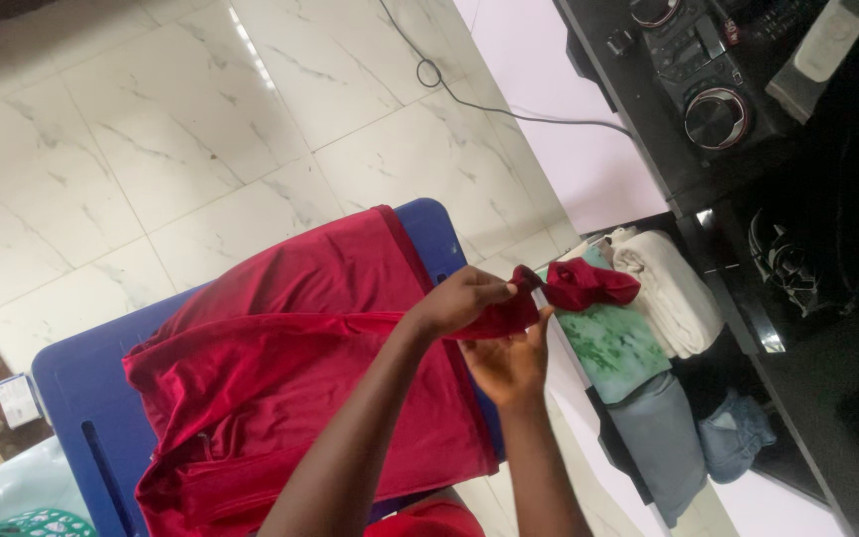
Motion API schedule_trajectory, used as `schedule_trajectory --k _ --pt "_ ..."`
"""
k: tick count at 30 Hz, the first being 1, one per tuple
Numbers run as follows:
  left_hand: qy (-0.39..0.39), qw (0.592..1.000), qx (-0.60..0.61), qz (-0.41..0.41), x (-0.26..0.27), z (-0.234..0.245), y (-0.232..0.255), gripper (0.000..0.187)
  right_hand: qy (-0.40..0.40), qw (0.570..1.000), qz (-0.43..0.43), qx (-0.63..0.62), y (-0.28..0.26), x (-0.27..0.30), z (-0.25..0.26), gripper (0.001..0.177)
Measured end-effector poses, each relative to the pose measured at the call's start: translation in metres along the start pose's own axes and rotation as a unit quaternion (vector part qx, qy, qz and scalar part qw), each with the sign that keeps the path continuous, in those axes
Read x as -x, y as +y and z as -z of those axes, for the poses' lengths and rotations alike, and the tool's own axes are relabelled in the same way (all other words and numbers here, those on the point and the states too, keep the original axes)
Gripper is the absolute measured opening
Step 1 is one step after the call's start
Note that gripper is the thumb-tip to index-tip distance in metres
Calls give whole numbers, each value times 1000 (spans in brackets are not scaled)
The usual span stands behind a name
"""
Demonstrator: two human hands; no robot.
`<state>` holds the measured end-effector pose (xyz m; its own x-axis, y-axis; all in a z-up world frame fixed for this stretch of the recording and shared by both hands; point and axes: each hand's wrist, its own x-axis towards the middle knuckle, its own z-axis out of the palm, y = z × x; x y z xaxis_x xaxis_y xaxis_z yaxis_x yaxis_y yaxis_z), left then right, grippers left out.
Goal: The person folds a red garment on a blue plastic table and places it into an open drawer with other clothes.
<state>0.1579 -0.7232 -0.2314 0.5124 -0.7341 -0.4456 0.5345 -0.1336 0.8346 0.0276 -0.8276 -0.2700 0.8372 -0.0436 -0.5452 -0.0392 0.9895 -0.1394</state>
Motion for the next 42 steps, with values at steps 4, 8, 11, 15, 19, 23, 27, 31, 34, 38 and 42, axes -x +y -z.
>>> schedule_trajectory --k 4,8,11,15,19,23,27,31,34,38,42 --pt "-12 987 -157 16 18 6 19 32 -85 987 17 -138 -11 -17 13 52" --pt "-28 942 -333 12 31 19 40 28 -9 992 119 -36 -66 -38 20 36" --pt "-5 870 -492 18 37 33 45 25 121 978 165 52 -110 -29 6 35" --pt "7 868 -496 17 50 64 28 28 174 960 211 50 -164 -12 -18 40" --pt "10 884 -463 65 63 99 -2 21 145 955 254 54 -206 10 -53 37" --pt "12 881 -461 106 78 132 -39 15 125 942 301 80 -224 24 -92 34" --pt "69 905 -403 119 100 152 -58 16 45 933 303 189 -229 32 -118 30" --pt "215 847 -479 83 141 156 -63 22 14 923 287 257 -214 31 -130 34" --pt "299 762 -574 -5 183 159 -74 25 -15 927 261 268 -207 26 -130 36" --pt "340 668 -661 -5 228 163 -90 27 -20 927 250 278 -200 20 -123 38" --pt "355 666 -656 -15 251 174 -88 14 -37 927 233 293 -200 14 -123 39"
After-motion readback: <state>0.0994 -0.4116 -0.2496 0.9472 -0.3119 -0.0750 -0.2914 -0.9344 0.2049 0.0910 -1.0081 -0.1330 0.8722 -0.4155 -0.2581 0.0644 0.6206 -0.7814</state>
